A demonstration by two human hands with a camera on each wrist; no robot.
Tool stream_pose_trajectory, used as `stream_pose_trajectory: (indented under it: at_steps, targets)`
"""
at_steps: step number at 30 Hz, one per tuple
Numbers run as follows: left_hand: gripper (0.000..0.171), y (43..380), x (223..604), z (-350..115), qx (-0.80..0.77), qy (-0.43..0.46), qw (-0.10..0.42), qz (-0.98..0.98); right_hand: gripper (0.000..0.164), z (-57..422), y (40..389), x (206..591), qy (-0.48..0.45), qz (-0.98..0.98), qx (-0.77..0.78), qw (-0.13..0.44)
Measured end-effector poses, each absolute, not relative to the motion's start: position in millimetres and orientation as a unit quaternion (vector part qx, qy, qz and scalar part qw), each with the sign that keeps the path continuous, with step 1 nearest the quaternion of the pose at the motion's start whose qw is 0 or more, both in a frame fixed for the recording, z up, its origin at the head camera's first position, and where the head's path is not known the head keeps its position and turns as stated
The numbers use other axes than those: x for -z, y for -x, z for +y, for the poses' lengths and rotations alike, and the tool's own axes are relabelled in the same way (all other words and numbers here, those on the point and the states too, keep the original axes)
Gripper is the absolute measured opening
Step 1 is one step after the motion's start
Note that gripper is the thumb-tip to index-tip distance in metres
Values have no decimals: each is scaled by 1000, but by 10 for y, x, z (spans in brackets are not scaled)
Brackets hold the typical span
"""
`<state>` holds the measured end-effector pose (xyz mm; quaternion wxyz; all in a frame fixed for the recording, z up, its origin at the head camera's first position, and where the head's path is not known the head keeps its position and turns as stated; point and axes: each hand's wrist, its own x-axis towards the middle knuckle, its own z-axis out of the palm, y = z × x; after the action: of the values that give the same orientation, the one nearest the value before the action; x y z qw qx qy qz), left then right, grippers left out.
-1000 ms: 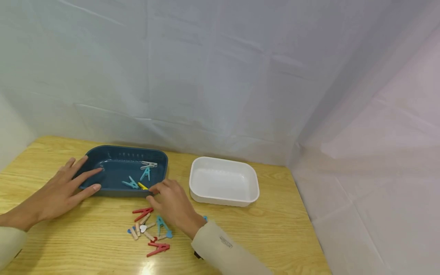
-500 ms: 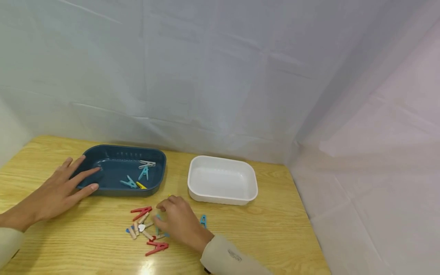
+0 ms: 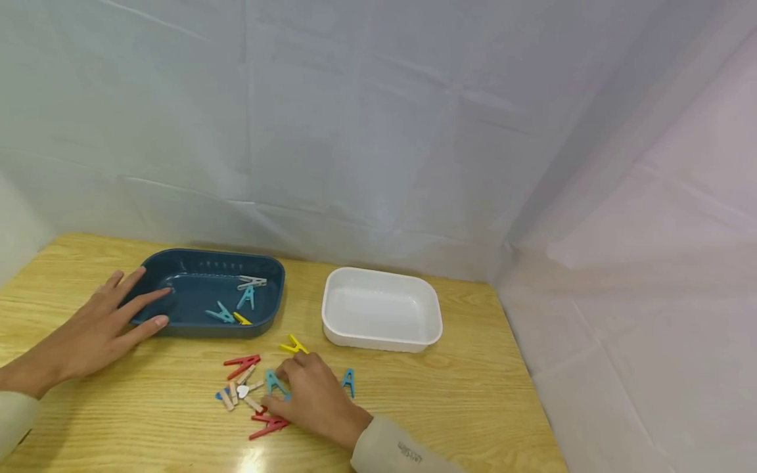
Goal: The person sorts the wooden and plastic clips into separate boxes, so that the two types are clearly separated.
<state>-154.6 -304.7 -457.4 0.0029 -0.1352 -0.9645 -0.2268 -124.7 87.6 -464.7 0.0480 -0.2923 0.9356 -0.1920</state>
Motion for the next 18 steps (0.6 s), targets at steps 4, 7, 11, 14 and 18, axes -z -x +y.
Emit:
stream_pose_trajectory:
  at_steps: [4, 7, 11, 14, 18]
  targets:
    - [68, 1545, 4574, -3041, 227, 136, 5, -964, 39, 885, 1249, 4669, 291, 937, 187, 52]
    - [68, 1547, 4573, -3043, 226, 136, 5, -965, 34, 897, 1260, 4680, 286, 937, 194, 60]
    - [68, 1549, 4574, -3045, 225, 136, 7, -965, 29, 919, 1266, 4691, 275, 937, 203, 67]
    - [68, 1546, 4576, -3045, 226, 138, 10, -964, 26, 937, 1267, 4691, 275, 937, 210, 59]
    - [68, 1545, 4584, -3047, 226, 140, 12, -964, 23, 957, 1275, 4673, 277, 935, 220, 37]
